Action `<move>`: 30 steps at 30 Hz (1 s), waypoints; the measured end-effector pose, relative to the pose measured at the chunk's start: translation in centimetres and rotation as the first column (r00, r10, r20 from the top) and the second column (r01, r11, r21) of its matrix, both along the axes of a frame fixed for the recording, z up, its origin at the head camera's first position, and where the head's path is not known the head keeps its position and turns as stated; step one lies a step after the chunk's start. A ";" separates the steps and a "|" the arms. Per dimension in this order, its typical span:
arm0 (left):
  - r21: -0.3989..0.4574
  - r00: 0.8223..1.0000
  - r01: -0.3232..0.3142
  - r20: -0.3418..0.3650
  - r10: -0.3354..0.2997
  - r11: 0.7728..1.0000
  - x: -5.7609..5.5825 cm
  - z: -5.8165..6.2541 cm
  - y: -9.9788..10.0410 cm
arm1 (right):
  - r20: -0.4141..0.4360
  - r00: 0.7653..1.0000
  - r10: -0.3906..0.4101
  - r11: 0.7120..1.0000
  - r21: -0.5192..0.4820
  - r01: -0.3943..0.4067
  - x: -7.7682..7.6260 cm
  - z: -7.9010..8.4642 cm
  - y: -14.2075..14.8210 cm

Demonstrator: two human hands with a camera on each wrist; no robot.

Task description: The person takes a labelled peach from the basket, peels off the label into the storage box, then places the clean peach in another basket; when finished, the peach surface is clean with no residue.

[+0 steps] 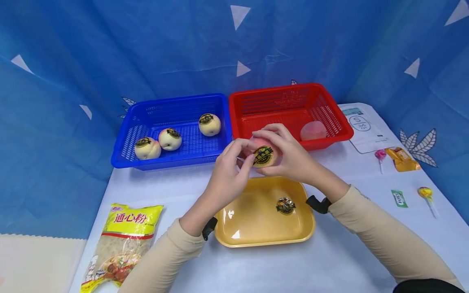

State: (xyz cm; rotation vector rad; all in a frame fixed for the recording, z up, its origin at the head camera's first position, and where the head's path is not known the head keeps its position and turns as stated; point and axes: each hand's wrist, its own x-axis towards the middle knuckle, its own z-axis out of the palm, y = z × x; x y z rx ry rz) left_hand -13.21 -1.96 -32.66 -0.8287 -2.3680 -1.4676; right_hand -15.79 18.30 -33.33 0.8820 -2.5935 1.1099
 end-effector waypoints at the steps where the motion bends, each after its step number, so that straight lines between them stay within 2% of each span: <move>1: 0.004 1.000 0.012 0.005 -0.012 1.000 0.0 0.0 0.0 | 0.001 1.000 -0.003 1.000 0.002 0.003 0.0 0.0 0.1; 5: 0.029 0.999 0.040 0.030 -0.041 0.999 0.0 0.0 -0.2 | 0.024 0.999 -0.021 1.000 0.003 0.021 0.2 -0.2 0.7; 9: 0.046 0.988 0.062 0.140 -0.068 0.997 -0.2 -0.4 -0.8 | 0.079 0.995 -0.059 0.998 0.004 0.059 0.5 -0.5 1.7; 14: -0.004 0.946 0.092 0.311 -0.086 0.996 -0.1 -1.6 -0.8 | 0.101 0.989 -0.110 0.994 -0.006 0.111 0.7 -1.1 3.2; 18: -0.071 0.916 0.117 0.393 -0.080 0.991 0.3 -3.0 0.0 | 0.103 0.986 -0.132 0.991 -0.007 0.133 0.8 -1.7 4.1; 20: -0.105 0.907 0.140 0.412 -0.085 0.985 0.5 -3.7 0.5 | 0.110 0.985 -0.136 0.990 -0.012 0.138 0.9 -2.0 4.6; 23: -0.166 0.908 0.191 0.404 -0.110 0.967 0.7 -4.7 1.4 | 0.112 0.983 -0.143 0.989 -0.027 0.147 1.0 -2.4 5.1; 27: -0.247 0.911 0.265 0.382 -0.158 0.932 0.8 -6.3 2.7 | 0.106 0.981 -0.165 0.985 -0.041 0.170 1.0 -2.9 5.7; 30: -0.299 0.907 0.294 0.388 -0.166 0.908 0.7 -7.5 3.5 | 0.109 0.977 -0.182 0.981 -0.046 0.188 1.1 -3.1 6.0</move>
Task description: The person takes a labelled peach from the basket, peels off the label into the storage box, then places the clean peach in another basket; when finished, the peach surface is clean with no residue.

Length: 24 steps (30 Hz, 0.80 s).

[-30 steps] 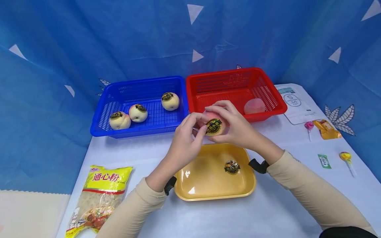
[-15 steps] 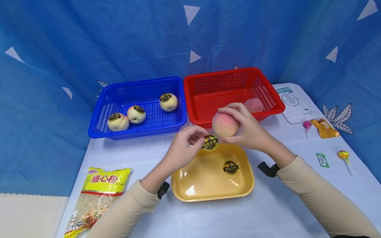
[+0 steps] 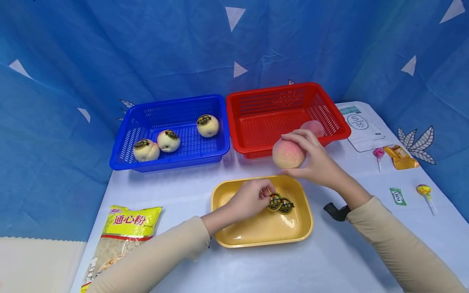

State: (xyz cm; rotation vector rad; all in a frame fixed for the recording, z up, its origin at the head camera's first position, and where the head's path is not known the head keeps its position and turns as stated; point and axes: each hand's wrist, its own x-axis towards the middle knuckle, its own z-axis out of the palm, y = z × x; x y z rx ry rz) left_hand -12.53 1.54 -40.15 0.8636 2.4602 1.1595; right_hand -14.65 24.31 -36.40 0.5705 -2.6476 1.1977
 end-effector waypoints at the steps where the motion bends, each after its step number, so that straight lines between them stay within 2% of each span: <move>1: -0.016 1.000 0.006 -0.005 -0.007 1.000 -0.1 -0.4 0.3 | 0.002 1.000 -0.005 1.000 -0.003 0.005 0.0 0.0 0.1; 7: -0.119 0.998 0.028 -0.051 -0.035 0.992 -0.4 -2.1 1.3 | 0.020 1.000 -0.017 1.000 -0.023 0.018 0.3 -0.3 0.6; 11: -0.192 0.991 0.048 -0.111 -0.070 0.980 -0.2 -2.6 1.5 | 0.023 0.999 -0.027 0.999 -0.032 0.028 0.3 -0.4 0.8; 16: -0.226 0.986 0.041 -0.151 -0.076 0.973 -0.1 -3.0 1.4 | 0.022 0.999 -0.031 0.999 -0.041 0.032 0.3 -0.7 1.1; 19: -0.245 0.981 0.033 -0.176 -0.078 0.969 0.0 -2.7 1.3 | 0.022 0.999 -0.031 0.999 -0.043 0.032 0.3 -0.9 1.2; 24: -0.214 0.974 0.002 -0.221 -0.050 0.977 0.2 -1.0 0.7 | 0.023 0.999 -0.045 0.998 -0.046 0.046 0.2 -0.8 1.7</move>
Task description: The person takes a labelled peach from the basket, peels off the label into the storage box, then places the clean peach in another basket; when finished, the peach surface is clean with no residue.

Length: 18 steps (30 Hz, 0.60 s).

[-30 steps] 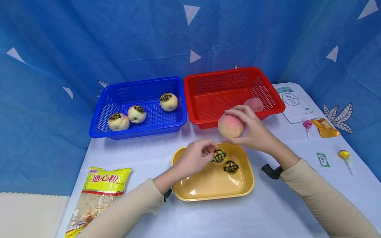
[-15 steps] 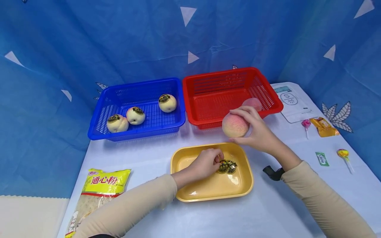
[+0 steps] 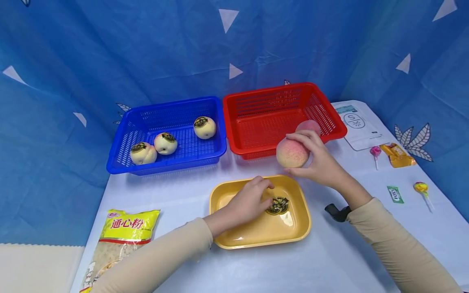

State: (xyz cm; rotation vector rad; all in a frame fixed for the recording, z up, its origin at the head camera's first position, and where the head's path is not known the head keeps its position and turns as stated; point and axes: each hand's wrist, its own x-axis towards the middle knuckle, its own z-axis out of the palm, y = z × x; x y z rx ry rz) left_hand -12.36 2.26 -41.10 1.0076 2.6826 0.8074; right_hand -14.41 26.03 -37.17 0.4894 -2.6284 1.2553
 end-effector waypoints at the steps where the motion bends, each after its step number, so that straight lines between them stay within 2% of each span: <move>1: 0.021 1.000 -0.014 -0.014 0.014 1.000 0.0 0.4 -0.2 | -0.001 1.000 -0.003 1.000 -0.002 0.003 -0.1 0.1 0.1; 3: 0.066 0.998 -0.041 -0.049 0.044 0.997 -0.1 1.1 -0.7 | -0.012 1.000 -0.011 1.000 0.003 0.011 -0.2 0.2 0.3; 6: 0.151 0.984 -0.068 -0.153 0.091 0.986 -0.2 2.0 -1.6 | -0.038 0.999 -0.011 1.000 0.006 0.011 -0.6 0.2 0.6; 9: 0.227 0.952 -0.087 -0.267 0.148 0.970 -0.9 3.0 -2.4 | -0.046 0.999 -0.019 1.000 0.003 0.019 -1.0 0.4 1.0; 11: 0.257 0.928 -0.120 -0.316 0.200 0.959 -1.8 3.6 -2.9 | -0.035 0.999 -0.030 1.000 -0.004 0.030 -1.4 0.7 1.2; 14: 0.243 0.903 -0.207 -0.326 0.281 0.948 -3.6 4.3 -3.6 | -0.011 0.998 -0.054 0.999 -0.002 0.054 -2.2 1.1 1.6; 16: 0.191 0.895 -0.275 -0.306 0.323 0.942 -4.9 4.4 -4.0 | -0.002 0.998 -0.062 0.998 -0.001 0.062 -2.9 1.3 1.8; 18: 0.120 0.896 -0.330 -0.272 0.351 0.936 -6.0 4.4 -4.4 | 0.002 0.998 -0.066 0.998 -0.001 0.066 -3.9 1.5 2.0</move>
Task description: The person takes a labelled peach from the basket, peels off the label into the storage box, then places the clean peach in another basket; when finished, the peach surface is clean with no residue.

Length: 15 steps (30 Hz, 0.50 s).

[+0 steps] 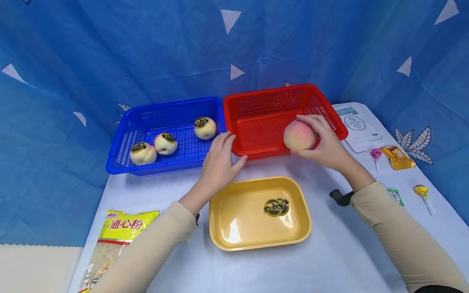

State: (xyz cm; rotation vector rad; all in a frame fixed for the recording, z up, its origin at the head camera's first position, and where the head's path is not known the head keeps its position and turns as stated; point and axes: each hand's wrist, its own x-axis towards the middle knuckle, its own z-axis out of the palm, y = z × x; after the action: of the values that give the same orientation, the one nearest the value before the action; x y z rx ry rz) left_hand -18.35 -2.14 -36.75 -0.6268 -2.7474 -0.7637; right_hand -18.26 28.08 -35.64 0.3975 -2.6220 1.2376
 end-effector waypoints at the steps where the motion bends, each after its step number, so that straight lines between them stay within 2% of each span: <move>1: -0.027 0.999 -0.016 0.030 0.017 1.000 -0.5 -0.1 -0.2 | 0.001 1.000 0.000 1.000 -0.004 0.000 -0.5 0.1 0.1; 4: -0.074 0.993 -0.035 0.106 0.043 0.997 -1.5 -0.5 -0.4 | 0.017 1.000 -0.005 1.000 0.001 0.005 -2.2 0.4 0.3; 7: -0.098 0.987 -0.027 0.155 0.042 0.995 -2.2 -0.9 -0.3 | 0.046 0.999 -0.013 0.999 0.031 0.012 -4.1 0.6 0.6; 15: -0.137 0.978 0.007 0.205 0.022 0.991 -2.7 -1.4 -0.1 | 0.199 0.979 -0.036 0.988 0.155 0.005 -8.8 0.5 1.6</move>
State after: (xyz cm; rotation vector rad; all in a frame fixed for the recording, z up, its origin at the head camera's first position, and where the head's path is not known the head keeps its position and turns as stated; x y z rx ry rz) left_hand -21.01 -2.23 -38.19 -0.5938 -3.0117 -0.6770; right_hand -27.10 29.73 -35.12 0.2819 -2.8970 1.1262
